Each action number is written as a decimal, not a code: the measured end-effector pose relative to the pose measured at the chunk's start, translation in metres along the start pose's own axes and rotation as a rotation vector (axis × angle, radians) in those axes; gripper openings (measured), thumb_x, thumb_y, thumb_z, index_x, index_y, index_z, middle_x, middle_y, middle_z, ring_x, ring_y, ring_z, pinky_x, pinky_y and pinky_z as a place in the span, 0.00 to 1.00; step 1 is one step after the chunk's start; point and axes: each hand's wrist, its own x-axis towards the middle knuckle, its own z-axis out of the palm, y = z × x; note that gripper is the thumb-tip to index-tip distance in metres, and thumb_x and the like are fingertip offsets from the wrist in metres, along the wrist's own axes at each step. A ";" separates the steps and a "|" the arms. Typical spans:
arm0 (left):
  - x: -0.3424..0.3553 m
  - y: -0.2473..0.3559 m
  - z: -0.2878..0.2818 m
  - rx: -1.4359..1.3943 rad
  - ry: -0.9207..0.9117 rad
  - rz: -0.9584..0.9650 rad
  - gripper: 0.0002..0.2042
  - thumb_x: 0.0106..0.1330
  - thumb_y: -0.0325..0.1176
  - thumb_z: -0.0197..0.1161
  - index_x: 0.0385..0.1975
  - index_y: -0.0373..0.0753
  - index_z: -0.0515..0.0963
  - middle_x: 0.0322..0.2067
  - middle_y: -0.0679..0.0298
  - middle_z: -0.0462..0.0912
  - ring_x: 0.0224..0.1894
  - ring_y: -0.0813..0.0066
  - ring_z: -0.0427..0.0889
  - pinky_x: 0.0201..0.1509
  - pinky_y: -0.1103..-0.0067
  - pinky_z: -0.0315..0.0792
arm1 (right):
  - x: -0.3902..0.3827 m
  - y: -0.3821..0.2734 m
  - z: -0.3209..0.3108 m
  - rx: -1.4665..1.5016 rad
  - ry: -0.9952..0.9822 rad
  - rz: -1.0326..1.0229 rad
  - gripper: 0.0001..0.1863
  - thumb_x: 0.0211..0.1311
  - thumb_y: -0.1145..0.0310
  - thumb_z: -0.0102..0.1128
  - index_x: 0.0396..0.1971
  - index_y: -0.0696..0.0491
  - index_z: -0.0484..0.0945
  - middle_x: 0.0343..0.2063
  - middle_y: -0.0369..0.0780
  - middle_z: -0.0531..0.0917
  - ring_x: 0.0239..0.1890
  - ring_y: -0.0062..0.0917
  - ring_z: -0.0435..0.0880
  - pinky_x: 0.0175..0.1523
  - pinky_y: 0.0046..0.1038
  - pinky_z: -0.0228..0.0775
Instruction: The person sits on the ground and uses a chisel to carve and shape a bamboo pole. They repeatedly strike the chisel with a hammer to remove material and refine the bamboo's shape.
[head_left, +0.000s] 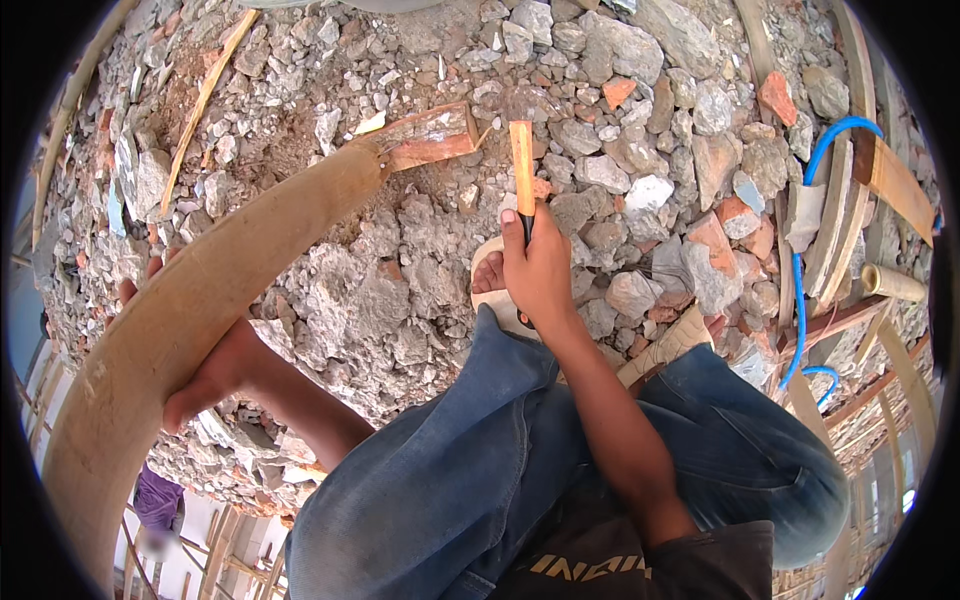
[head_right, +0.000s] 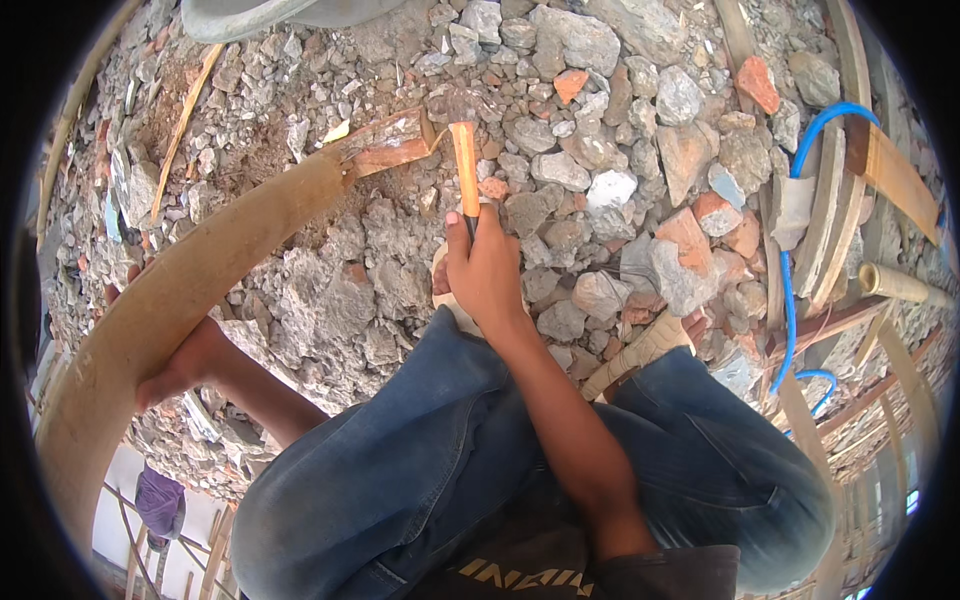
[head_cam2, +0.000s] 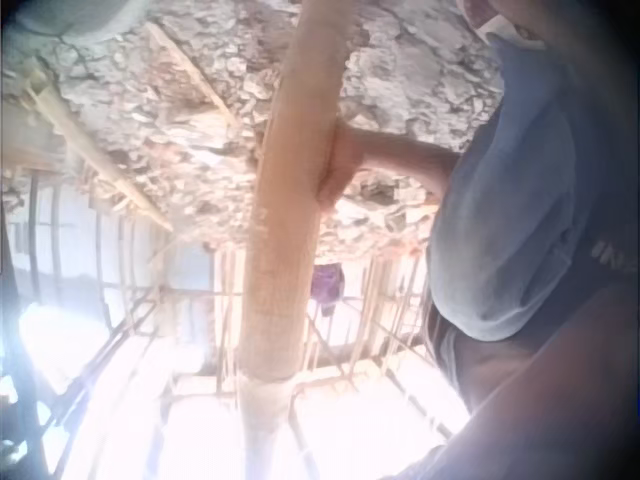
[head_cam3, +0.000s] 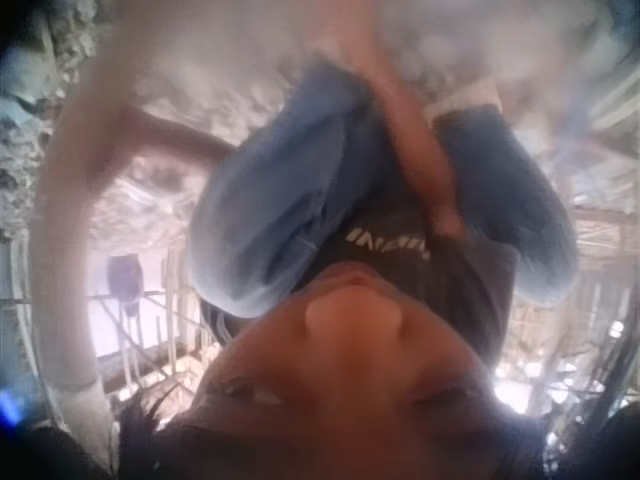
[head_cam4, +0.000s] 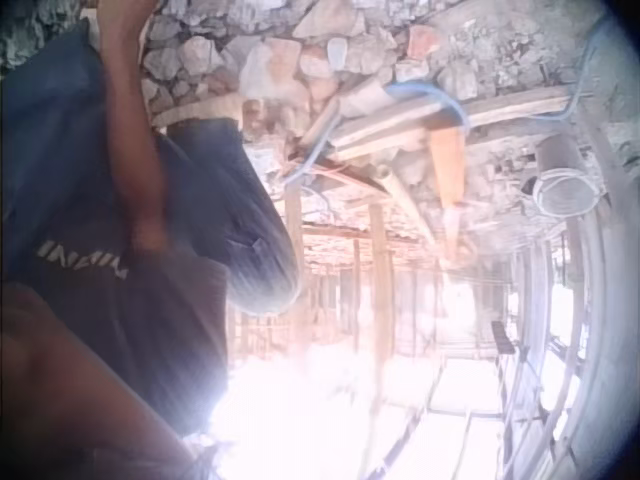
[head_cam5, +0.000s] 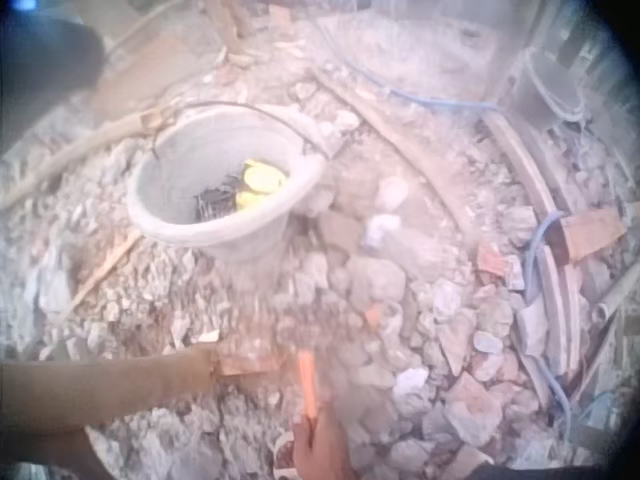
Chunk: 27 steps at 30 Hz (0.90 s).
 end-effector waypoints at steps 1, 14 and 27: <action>0.001 -0.002 -0.002 0.012 0.005 0.014 0.57 0.42 0.87 0.51 0.63 0.43 0.65 0.57 0.48 0.73 0.54 0.42 0.78 0.61 0.43 0.70 | 0.000 -0.009 -0.003 0.086 -0.034 0.052 0.15 0.74 0.62 0.53 0.37 0.61 0.69 0.13 0.46 0.79 0.18 0.42 0.85 0.24 0.37 0.74; 0.002 0.001 -0.009 0.028 0.076 0.012 0.53 0.48 0.87 0.45 0.61 0.44 0.66 0.51 0.52 0.78 0.48 0.44 0.78 0.59 0.47 0.69 | 0.007 -0.008 -0.001 0.030 -0.120 0.056 0.15 0.73 0.63 0.54 0.38 0.62 0.68 0.12 0.42 0.80 0.17 0.36 0.85 0.24 0.34 0.75; 0.000 -0.002 0.008 0.167 0.186 0.039 0.58 0.48 0.89 0.37 0.63 0.38 0.62 0.51 0.45 0.75 0.43 0.42 0.84 0.49 0.51 0.80 | -0.003 -0.014 0.005 -0.038 -0.154 -0.004 0.14 0.73 0.64 0.53 0.38 0.62 0.68 0.12 0.41 0.80 0.17 0.35 0.86 0.23 0.34 0.75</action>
